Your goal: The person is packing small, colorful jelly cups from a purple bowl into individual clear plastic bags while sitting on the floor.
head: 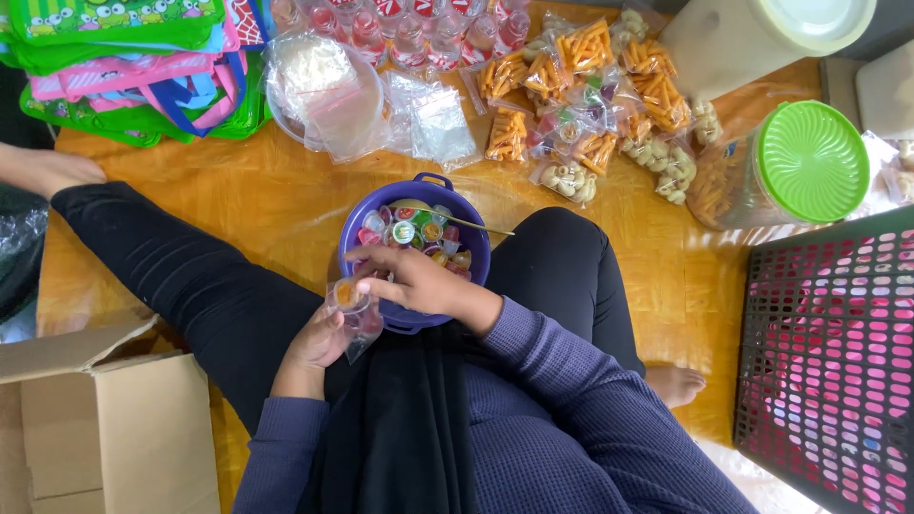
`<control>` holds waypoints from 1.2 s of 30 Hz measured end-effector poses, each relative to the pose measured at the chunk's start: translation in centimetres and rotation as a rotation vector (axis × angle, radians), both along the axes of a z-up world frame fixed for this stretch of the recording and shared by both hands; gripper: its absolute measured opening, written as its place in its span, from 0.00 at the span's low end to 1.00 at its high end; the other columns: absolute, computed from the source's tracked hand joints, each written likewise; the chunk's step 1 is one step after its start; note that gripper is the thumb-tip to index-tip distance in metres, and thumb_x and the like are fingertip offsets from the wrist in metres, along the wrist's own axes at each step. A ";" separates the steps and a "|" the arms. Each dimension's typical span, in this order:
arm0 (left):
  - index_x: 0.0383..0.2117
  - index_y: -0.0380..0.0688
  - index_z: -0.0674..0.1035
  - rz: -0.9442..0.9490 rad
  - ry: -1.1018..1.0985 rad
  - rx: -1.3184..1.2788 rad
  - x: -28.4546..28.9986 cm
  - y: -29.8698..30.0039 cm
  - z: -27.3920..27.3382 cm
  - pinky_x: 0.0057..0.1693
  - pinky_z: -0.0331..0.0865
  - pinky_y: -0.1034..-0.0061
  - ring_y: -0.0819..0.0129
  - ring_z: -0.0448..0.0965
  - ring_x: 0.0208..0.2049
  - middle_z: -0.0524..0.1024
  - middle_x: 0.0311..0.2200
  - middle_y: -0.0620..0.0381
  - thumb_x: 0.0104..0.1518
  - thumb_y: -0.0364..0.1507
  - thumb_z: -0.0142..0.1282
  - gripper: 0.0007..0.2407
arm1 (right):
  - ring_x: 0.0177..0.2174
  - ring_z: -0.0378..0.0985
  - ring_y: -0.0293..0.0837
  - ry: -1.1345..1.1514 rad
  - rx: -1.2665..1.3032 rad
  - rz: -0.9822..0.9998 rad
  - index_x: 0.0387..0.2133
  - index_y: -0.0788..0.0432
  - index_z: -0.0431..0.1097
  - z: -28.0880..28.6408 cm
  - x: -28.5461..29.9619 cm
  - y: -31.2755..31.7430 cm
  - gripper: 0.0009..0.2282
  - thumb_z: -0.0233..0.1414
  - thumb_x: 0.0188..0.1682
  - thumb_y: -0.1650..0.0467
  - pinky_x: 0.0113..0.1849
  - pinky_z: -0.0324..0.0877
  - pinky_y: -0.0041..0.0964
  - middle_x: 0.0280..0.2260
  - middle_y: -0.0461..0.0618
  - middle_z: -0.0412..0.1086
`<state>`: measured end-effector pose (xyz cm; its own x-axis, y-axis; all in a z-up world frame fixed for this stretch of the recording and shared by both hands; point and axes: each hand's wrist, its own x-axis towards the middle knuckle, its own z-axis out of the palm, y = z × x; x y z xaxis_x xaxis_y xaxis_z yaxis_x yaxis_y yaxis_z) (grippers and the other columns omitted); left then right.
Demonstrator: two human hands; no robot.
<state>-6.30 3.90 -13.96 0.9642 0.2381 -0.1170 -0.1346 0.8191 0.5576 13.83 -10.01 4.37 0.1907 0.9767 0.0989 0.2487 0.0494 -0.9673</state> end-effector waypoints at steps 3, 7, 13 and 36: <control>0.56 0.40 0.72 -0.003 0.006 0.007 1.7 -0.9 7.9 0.52 0.76 0.62 0.52 0.82 0.46 0.80 0.47 0.42 0.52 0.32 0.65 0.24 | 0.36 0.82 0.61 -0.069 -0.017 0.107 0.57 0.61 0.66 3.4 -0.4 -0.6 0.23 0.56 0.53 0.60 0.37 0.75 0.52 0.38 0.61 0.78; 0.60 0.37 0.68 -0.082 -0.006 0.005 0.7 -0.9 -0.1 0.48 0.76 0.58 0.49 0.81 0.47 0.77 0.51 0.34 0.52 0.39 0.64 0.31 | 0.36 0.78 0.65 -0.349 -0.040 0.150 0.57 0.61 0.65 3.6 -0.7 -1.2 0.25 0.61 0.46 0.64 0.38 0.73 0.58 0.33 0.61 0.77; 0.64 0.39 0.64 -0.144 0.052 0.009 1.7 -1.8 2.9 0.56 0.72 0.47 0.46 0.76 0.55 0.74 0.56 0.39 0.56 0.40 0.59 0.31 | 0.35 0.77 0.56 -0.537 -0.105 0.216 0.36 0.48 0.76 -2.5 -1.1 -2.2 0.06 0.59 0.45 0.67 0.34 0.73 0.46 0.28 0.51 0.71; 0.43 0.27 0.82 0.019 0.635 0.586 3.5 -3.6 12.0 0.42 0.75 0.79 0.64 0.82 0.35 0.84 0.38 0.43 0.58 0.22 0.57 0.10 | 0.27 0.69 0.39 0.036 -0.289 -0.230 0.46 0.59 0.76 -6.2 2.4 -5.0 0.21 0.64 0.40 0.62 0.32 0.69 0.29 0.34 0.49 0.75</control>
<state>-2.77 0.28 -2.01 0.7532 0.4437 -0.4855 0.3349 0.3766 0.8637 16.28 -14.98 -1.79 0.4071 0.8944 -0.1854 0.1868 -0.2802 -0.9416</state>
